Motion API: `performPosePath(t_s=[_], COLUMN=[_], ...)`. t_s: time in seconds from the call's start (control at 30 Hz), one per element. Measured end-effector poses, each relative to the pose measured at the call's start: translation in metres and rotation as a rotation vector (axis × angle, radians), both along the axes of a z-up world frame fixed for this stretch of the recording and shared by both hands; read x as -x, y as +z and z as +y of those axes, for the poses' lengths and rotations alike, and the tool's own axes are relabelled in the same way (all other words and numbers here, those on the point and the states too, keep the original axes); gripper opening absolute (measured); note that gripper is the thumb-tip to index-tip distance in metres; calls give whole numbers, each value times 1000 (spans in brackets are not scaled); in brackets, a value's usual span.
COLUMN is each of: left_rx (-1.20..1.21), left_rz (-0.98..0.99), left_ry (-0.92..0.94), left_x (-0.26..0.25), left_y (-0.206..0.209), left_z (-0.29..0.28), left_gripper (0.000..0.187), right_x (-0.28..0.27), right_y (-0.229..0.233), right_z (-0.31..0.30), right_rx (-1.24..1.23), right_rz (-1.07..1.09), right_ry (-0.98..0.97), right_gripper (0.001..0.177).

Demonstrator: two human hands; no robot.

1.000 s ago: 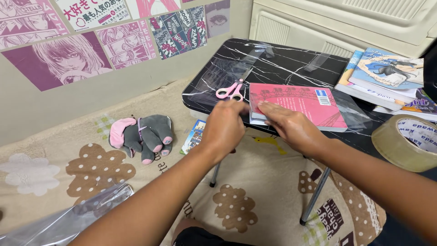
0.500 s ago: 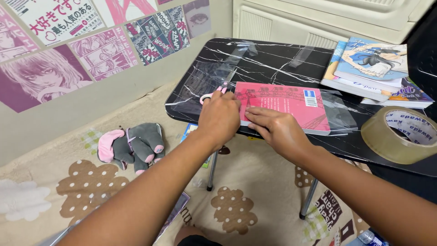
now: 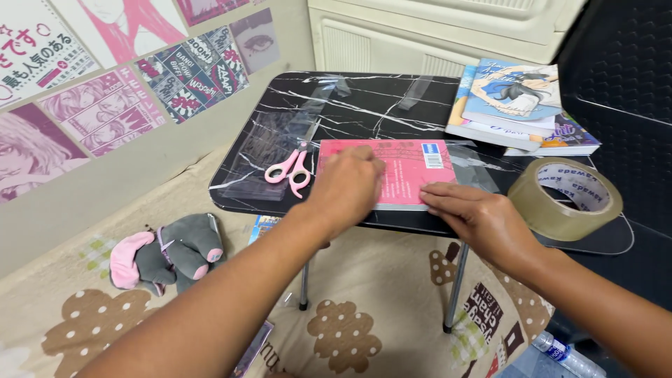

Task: The person wraps a pink book in clear plastic film using scissors and clear tape. They cut the film, fold the edges over the book, and secure the film with tape on both sides of the book.

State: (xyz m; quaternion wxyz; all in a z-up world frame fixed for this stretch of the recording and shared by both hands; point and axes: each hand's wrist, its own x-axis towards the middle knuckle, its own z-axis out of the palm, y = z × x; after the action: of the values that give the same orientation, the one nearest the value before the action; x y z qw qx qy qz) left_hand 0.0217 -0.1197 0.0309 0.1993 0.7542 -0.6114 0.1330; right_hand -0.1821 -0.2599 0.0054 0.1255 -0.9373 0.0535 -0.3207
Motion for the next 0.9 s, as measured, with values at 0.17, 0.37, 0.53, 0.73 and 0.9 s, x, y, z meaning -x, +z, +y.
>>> performPosePath(t_s=[0.17,0.37,0.53,0.73,0.9], left_rx=[154,140,106,137,167], left_rz=[111,125,93,0,-2], left_ry=[-319,-369,-348,-292,-292], left_x=[33,50,52,64,73], left_y=[-5,-8,-11,-14,-18], left_z=[0,-10,-15,-32,-45], left_gripper=[23,30,27,24,17], right_x=[18,30,33,33,33], right_y=[4,6,11,21,22], right_z=[-16,-25,-29,-22,-20], right_rx=[45,51,154,286,341], right_rz=[-42,1,-8,-21,-19], right_ry=[-49,-96,-82,-19,-28], right_gripper=[27,25,22,22,24])
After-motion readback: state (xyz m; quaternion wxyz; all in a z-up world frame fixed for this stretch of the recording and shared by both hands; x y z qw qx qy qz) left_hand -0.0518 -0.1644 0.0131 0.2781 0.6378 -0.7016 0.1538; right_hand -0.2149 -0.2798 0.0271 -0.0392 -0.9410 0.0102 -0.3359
